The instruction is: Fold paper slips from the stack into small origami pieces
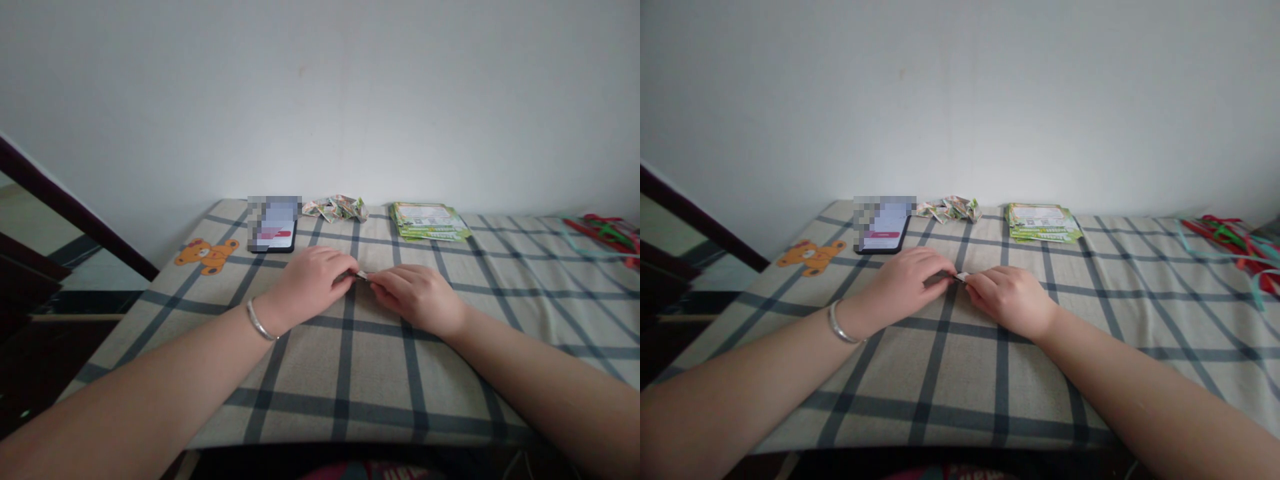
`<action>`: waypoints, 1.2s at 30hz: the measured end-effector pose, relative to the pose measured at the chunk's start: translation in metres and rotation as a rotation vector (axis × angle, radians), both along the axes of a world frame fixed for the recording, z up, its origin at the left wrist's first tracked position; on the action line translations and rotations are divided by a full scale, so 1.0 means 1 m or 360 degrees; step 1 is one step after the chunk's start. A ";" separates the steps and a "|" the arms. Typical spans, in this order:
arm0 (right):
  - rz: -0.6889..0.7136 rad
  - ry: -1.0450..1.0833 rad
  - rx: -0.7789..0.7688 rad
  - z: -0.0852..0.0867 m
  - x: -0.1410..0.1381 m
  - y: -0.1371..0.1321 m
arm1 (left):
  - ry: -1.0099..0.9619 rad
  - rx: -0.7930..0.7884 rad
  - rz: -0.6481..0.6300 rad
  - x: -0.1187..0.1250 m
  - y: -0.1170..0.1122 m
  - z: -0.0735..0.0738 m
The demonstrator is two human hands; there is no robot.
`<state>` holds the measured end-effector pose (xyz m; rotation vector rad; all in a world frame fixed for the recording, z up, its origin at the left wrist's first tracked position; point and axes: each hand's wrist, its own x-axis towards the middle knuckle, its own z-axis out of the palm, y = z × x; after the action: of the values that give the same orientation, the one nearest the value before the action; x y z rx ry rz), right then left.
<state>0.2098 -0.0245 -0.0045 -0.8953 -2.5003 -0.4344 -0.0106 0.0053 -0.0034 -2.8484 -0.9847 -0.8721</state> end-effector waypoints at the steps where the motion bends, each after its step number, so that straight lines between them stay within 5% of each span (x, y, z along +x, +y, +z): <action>1: -0.0006 0.0022 0.0026 0.000 0.000 -0.001 | -0.0035 0.0024 0.0016 0.000 -0.001 0.001; 22: -0.0048 0.0045 0.0020 0.000 -0.003 -0.002 | -0.0025 0.0295 0.0076 0.007 -0.015 0.006; 36: -0.0044 0.0361 -0.0113 0.001 0.000 -0.004 | -0.0446 -0.0090 -0.0032 0.007 -0.009 0.002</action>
<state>0.2097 -0.0289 -0.0036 -0.9514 -2.3103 -0.2392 -0.0037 -0.0038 -0.0014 -2.8394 -1.0185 -1.2930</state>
